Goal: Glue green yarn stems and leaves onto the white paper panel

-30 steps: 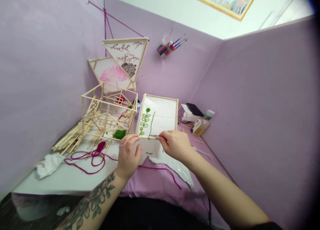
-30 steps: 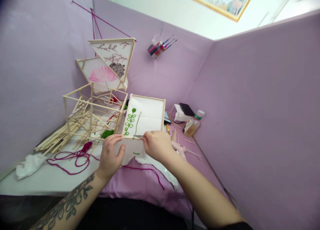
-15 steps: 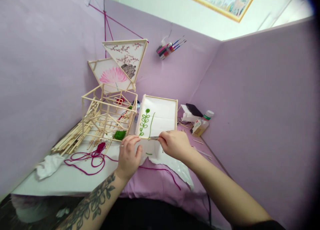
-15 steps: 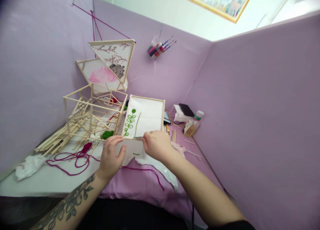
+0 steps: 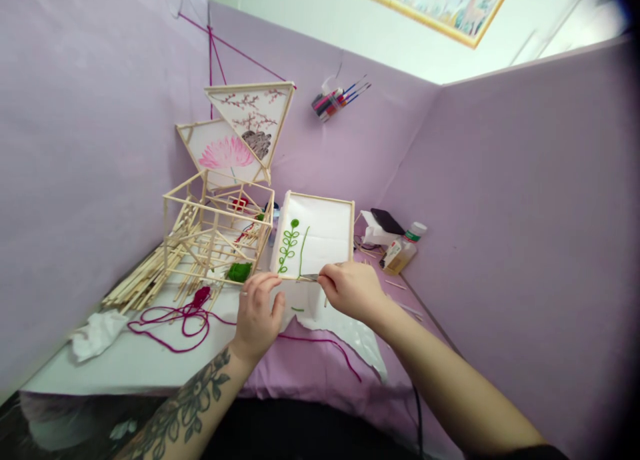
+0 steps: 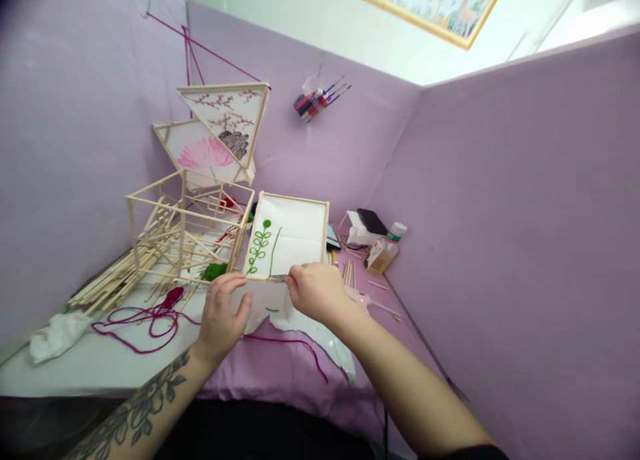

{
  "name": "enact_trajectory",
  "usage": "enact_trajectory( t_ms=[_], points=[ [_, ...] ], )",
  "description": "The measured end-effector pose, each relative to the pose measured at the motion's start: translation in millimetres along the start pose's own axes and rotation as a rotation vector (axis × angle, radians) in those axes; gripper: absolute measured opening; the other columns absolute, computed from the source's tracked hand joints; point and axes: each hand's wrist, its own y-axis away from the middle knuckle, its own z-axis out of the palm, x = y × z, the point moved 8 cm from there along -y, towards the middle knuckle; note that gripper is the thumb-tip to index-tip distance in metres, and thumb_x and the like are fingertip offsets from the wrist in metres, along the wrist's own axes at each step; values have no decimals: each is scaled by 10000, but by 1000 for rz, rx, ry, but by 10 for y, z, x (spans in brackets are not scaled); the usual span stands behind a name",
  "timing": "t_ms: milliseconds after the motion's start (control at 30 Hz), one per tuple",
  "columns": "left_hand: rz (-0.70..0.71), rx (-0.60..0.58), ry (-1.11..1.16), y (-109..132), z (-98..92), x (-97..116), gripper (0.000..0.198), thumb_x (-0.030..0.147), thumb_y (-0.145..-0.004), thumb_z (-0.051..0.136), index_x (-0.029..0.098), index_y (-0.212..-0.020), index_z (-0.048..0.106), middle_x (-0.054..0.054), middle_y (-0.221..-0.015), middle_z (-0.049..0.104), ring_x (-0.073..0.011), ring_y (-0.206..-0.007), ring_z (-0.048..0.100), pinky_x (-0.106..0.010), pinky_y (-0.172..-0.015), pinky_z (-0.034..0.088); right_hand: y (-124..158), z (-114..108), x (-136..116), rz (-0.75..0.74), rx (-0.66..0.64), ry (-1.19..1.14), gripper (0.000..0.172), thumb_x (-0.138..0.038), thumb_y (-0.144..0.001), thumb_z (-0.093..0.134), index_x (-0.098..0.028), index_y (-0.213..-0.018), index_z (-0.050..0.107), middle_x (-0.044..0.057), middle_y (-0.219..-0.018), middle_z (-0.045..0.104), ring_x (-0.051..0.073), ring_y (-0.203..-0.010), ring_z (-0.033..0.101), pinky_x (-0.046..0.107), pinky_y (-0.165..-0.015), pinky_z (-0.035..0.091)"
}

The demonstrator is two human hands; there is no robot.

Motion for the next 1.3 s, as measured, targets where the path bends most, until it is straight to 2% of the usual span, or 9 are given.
enact_trajectory(
  t_ms=[500,867,1033,1200,1300],
  points=[
    [-6,0,3,-8,-4,5,289,122,-831,551,190,-1105,485,-97,-1041,596,-231,-1019,567,-448,-924,460,-15,9,24,76,-73,7,321,-341,-930,370,-237,-933,674,51,-854,715,179,-779,655,252,-596,360],
    [1,-5,7,1,0,1,304,104,-820,562,177,-1104,481,-106,-1046,592,-235,-1026,559,-444,-919,463,-23,-34,47,97,-3,-31,305,-345,-924,388,-239,-914,674,34,-841,716,186,-788,655,249,-590,355],
    [-3,-8,-2,3,-2,2,296,108,-821,557,181,-1098,486,-102,-1038,596,-234,-1016,564,-445,-916,465,-40,-9,43,108,-36,-21,306,-346,-934,383,-232,-929,667,41,-858,716,173,-795,656,246,-585,350],
    [-5,-6,6,-2,-2,9,299,104,-820,559,187,-1097,486,-99,-1036,594,-234,-1017,566,-446,-919,464,-23,-45,118,134,13,-60,302,-352,-938,375,-258,-951,662,12,-892,720,161,-830,650,248,-581,339],
    [-6,-4,10,-7,-11,11,294,110,-824,553,193,-1099,489,-95,-1034,596,-232,-1013,571,-444,-918,466,-23,-22,142,150,-8,-56,308,-353,-940,370,-254,-949,661,16,-898,720,157,-831,648,247,-584,339]
  ],
)
